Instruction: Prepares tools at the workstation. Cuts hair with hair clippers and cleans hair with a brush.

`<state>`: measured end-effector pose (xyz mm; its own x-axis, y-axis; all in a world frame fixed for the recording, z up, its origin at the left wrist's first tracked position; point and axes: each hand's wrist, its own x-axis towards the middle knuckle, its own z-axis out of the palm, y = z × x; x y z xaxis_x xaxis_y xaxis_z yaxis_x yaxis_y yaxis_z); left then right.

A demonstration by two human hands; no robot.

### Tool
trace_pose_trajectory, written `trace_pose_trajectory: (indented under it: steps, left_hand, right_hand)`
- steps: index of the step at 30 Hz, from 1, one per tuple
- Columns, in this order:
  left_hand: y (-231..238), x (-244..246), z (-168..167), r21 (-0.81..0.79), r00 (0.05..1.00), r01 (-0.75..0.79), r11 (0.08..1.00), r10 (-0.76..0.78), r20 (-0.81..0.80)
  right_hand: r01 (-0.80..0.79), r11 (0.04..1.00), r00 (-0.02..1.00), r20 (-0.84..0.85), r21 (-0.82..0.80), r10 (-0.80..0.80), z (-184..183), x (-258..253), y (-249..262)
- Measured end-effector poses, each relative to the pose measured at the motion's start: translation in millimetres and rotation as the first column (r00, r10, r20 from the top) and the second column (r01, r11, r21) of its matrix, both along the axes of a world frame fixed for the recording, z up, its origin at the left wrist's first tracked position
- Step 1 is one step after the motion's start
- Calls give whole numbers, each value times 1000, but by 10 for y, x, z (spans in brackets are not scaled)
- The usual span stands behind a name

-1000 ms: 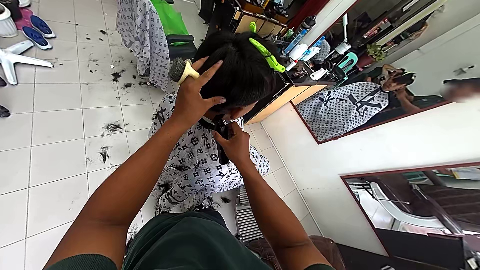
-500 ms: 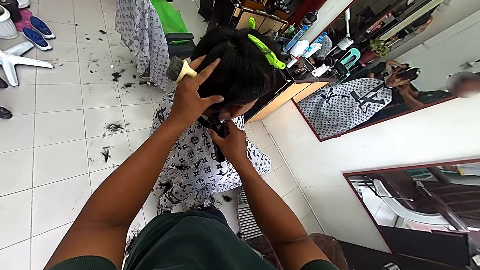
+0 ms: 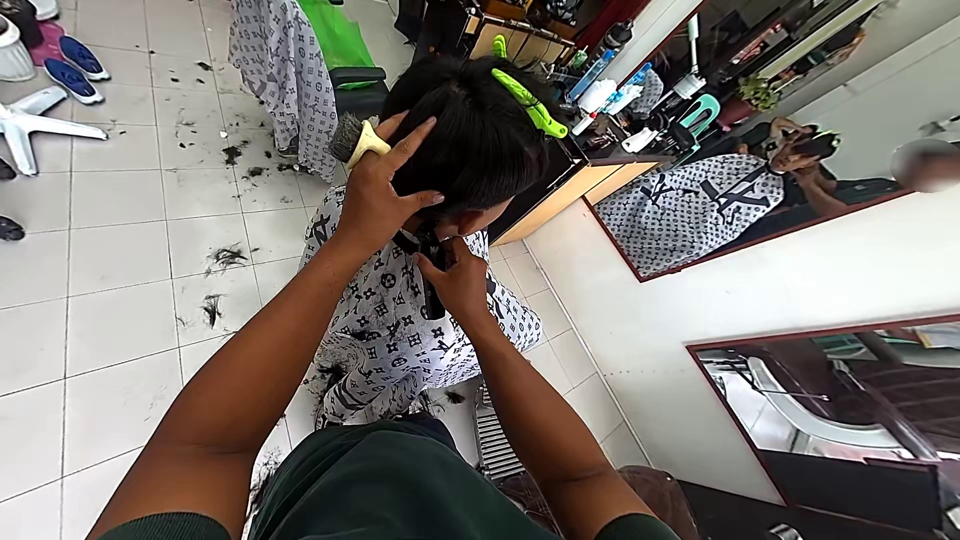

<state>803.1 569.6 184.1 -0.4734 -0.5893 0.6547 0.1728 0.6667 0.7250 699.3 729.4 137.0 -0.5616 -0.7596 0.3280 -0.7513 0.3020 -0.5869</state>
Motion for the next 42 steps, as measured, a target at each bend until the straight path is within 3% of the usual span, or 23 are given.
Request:
trace_pose_trajectory:
  steps: [6, 13, 28, 42]
  left_hand:
    - [-13, -3, -10, -14, 1000, -8, 1000, 8, 6]
    - [-18, 16, -9, -2, 1000, 6, 1000, -6, 3]
    - [-34, -2, -19, -12, 1000, 4, 1000, -4, -3]
    - [-41, -10, -37, -16, 1000, -2, 1000, 2, 2]
  right_hand:
    - [-27, 1000, 999, -21, -2, 27, -30, -10, 2]
    - [-152, 988, 988, -13, 12, 152, 250, -140, 215]
    - [-126, 992, 986, -109, -21, 123, 277, -198, 164]
    - [-109, 994, 991, -85, -21, 107, 201, -176, 157]
